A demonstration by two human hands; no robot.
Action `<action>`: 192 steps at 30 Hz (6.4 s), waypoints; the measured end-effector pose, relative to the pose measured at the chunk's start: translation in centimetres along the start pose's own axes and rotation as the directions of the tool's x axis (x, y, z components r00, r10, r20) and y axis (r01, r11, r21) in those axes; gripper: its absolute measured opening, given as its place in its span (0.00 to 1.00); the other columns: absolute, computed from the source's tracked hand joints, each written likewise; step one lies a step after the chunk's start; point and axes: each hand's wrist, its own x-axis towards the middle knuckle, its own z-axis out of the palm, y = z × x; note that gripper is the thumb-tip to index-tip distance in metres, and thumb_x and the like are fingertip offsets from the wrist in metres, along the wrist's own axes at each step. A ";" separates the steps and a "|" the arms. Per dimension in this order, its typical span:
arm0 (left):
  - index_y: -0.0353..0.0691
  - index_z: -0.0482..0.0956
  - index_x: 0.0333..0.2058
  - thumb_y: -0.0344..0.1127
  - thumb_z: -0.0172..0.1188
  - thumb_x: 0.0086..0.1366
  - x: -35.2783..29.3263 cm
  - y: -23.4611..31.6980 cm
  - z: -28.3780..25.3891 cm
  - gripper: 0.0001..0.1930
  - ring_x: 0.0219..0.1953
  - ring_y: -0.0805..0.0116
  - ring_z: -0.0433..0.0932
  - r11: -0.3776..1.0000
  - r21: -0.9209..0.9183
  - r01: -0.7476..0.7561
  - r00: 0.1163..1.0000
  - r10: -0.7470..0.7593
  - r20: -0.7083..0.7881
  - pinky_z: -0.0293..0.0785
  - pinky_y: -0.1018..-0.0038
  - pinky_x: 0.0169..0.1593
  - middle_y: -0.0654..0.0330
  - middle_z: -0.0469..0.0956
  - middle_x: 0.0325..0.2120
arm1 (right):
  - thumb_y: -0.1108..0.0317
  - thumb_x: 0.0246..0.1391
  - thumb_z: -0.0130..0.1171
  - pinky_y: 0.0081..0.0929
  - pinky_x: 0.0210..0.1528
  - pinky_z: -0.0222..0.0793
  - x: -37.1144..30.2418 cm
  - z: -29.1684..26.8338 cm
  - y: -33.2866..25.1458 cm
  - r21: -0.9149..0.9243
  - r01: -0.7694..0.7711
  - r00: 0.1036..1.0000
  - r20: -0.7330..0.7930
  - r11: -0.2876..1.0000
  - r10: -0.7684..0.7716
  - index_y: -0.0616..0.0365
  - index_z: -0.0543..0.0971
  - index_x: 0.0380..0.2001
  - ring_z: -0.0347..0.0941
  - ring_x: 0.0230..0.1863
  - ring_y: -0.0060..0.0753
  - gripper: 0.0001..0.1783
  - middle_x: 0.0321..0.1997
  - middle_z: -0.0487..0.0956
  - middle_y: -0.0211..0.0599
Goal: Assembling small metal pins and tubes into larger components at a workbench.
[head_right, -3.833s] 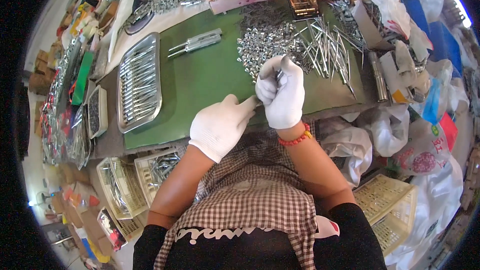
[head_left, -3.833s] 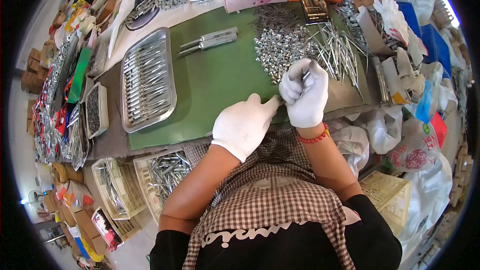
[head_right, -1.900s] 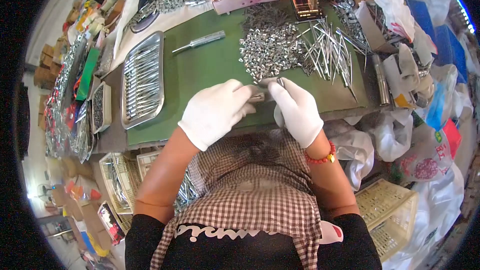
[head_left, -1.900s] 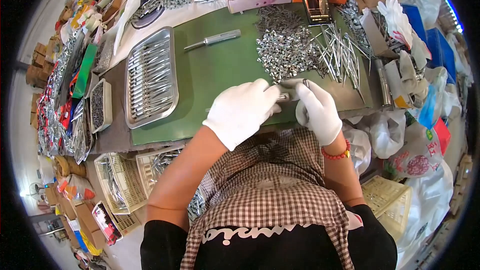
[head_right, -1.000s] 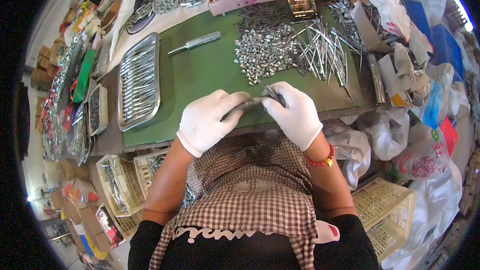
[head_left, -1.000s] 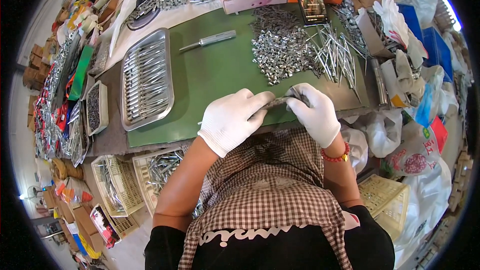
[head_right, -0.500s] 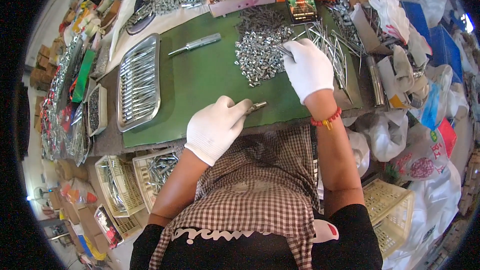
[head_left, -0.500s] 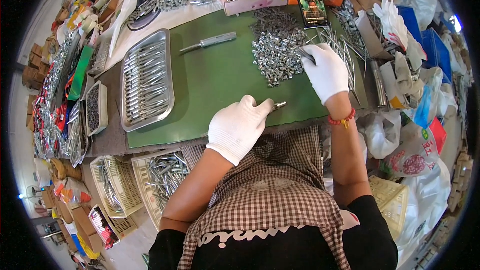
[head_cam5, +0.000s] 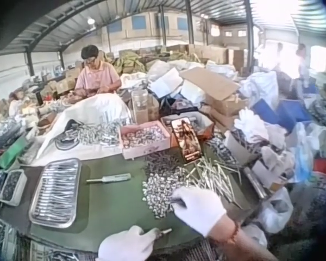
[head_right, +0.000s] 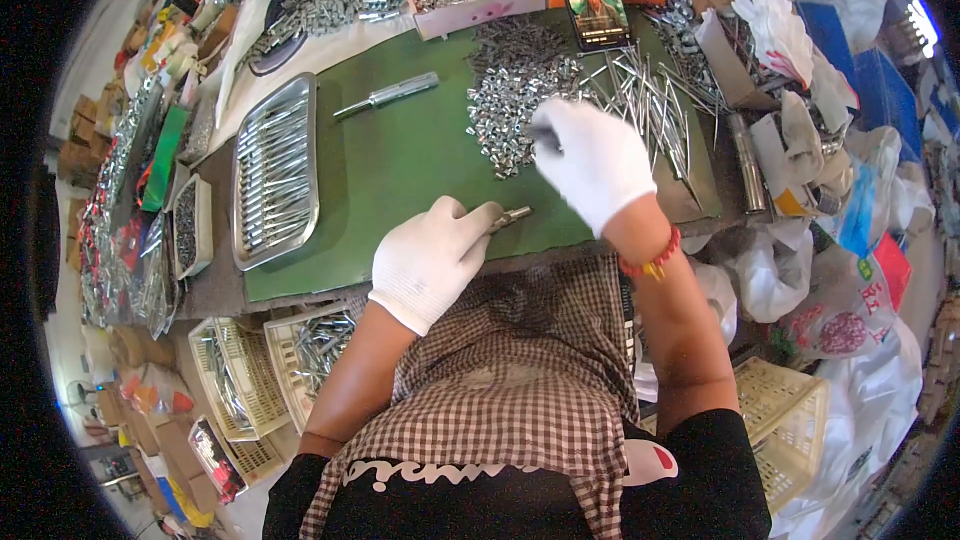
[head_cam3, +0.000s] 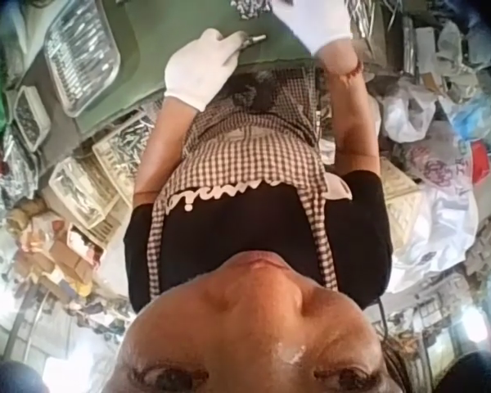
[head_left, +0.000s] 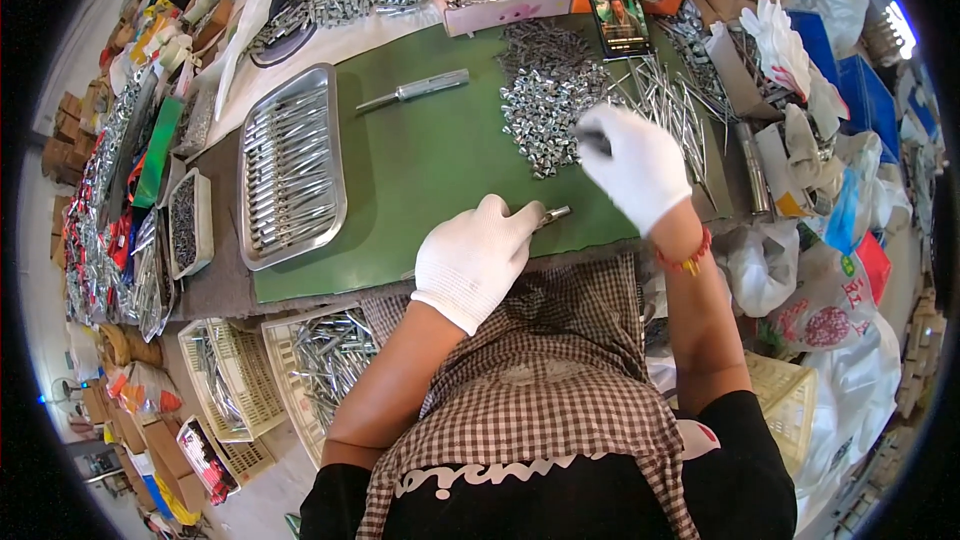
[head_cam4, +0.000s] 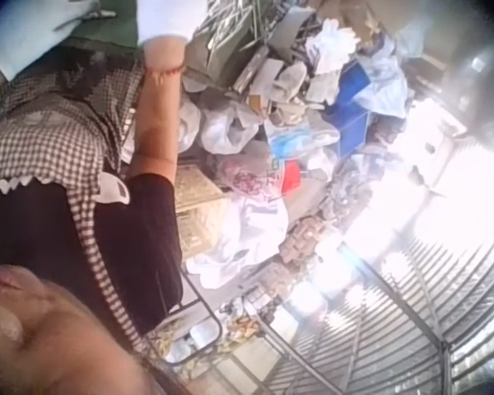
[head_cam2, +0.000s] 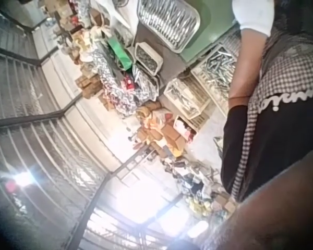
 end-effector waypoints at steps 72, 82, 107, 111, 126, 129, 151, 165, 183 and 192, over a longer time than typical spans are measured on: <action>0.52 0.78 0.46 0.36 0.53 0.63 0.1 0.1 -0.2 0.13 0.27 0.55 0.79 0.998 -0.064 0.017 0.998 -0.013 0.058 0.77 0.62 0.29 0.55 0.73 0.27 | 0.72 0.48 0.58 0.39 0.37 0.72 -4.1 0.9 -3.0 0.244 0.028 0.989 0.135 0.969 -0.062 0.54 0.77 0.34 0.75 0.35 0.48 0.07 0.31 0.78 0.41; 0.53 0.79 0.42 0.40 0.55 0.64 0.1 0.0 -0.2 0.10 0.27 0.54 0.77 0.999 -0.036 0.002 0.997 0.000 0.073 0.75 0.61 0.29 0.57 0.73 0.28 | 0.73 0.49 0.56 0.39 0.37 0.72 -4.0 1.4 -3.1 0.209 0.100 0.987 0.099 0.973 -0.123 0.55 0.76 0.33 0.76 0.33 0.50 0.06 0.30 0.78 0.42; 0.44 0.75 0.34 0.37 0.53 0.64 1.4 0.6 -0.6 0.06 0.27 0.55 0.79 0.993 0.065 -0.098 0.991 0.092 0.093 0.76 0.62 0.30 0.56 0.75 0.26 | 0.53 0.65 0.39 0.21 0.18 0.38 -3.0 5.3 -3.8 0.997 -0.018 0.969 0.037 -0.078 0.244 0.58 0.67 0.14 0.47 0.13 0.16 0.28 0.13 0.61 0.26; 0.40 0.73 0.32 0.36 0.53 0.63 2.4 1.3 -0.3 0.06 0.31 0.56 0.80 0.983 0.120 -0.142 0.982 0.125 0.142 0.78 0.63 0.32 0.55 0.76 0.28 | 0.49 0.65 0.38 0.23 0.17 0.37 -3.1 4.8 -3.5 0.991 0.015 0.937 0.032 -0.132 0.348 0.56 0.63 0.12 0.45 0.12 0.19 0.30 0.10 0.54 0.23; 0.40 0.79 0.31 0.36 0.60 0.59 -23.3 -7.3 -3.6 0.06 0.36 0.53 0.78 0.698 0.306 0.647 0.696 -0.705 0.137 0.74 0.59 0.41 0.55 0.79 0.35 | 0.49 0.65 0.40 0.21 0.14 0.39 -2.8 4.4 -3.0 0.939 -0.092 0.946 0.186 -0.330 0.266 0.56 0.65 0.17 0.45 0.11 0.18 0.27 0.11 0.52 0.21; 0.39 0.79 0.33 0.33 0.60 0.58 -16.8 -7.1 -4.9 0.06 0.35 0.52 0.77 0.881 0.086 0.466 0.874 -0.444 -0.197 0.72 0.59 0.41 0.54 0.78 0.31 | 0.49 0.65 0.41 0.21 0.15 0.39 -2.8 4.5 -3.4 0.957 -0.117 0.934 0.197 -0.265 0.297 0.56 0.66 0.17 0.45 0.12 0.18 0.27 0.11 0.51 0.21; 0.42 0.74 0.38 0.37 0.57 0.62 5.4 -1.2 -3.0 0.09 0.36 0.54 0.77 0.944 -0.042 -0.328 0.935 0.330 0.127 0.74 0.62 0.40 0.55 0.75 0.30 | 0.62 0.68 0.45 0.16 0.19 0.61 -5.8 -0.8 -3.2 0.771 -0.537 0.828 0.404 0.342 0.389 0.61 0.72 0.57 0.67 0.17 0.13 0.20 0.29 0.78 0.29; 0.52 0.79 0.46 0.35 0.59 0.59 1.4 -1.7 -1.7 0.15 0.32 0.59 0.78 0.971 -0.183 -0.155 0.988 0.155 -0.016 0.75 0.67 0.35 0.60 0.76 0.27 | 0.66 0.59 0.56 0.22 0.32 0.69 -6.0 0.5 -2.1 0.608 -0.477 0.879 0.324 0.635 0.350 0.62 0.78 0.36 0.72 0.25 0.20 0.10 0.25 0.79 0.33; 0.56 0.79 0.41 0.36 0.57 0.59 0.4 -0.2 -0.3 0.11 0.23 0.58 0.76 0.997 -0.071 -0.023 0.998 0.018 -0.066 0.73 0.65 0.27 0.60 0.73 0.24 | 0.67 0.53 0.59 0.34 0.40 0.73 -2.9 0.0 0.9 0.115 -0.145 0.958 -0.232 0.983 0.168 0.54 0.82 0.36 0.77 0.38 0.45 0.09 0.37 0.79 0.42; 0.56 0.78 0.39 0.36 0.55 0.58 0.4 0.2 0.3 0.10 0.21 0.58 0.76 1.000 -0.006 0.022 0.999 -0.022 -0.047 0.73 0.64 0.24 0.60 0.72 0.24 | 0.61 0.55 0.55 0.42 0.46 0.72 1.5 0.2 1.6 -0.272 -0.256 0.966 -0.046 0.927 0.253 0.54 0.81 0.38 0.77 0.42 0.50 0.13 0.40 0.79 0.43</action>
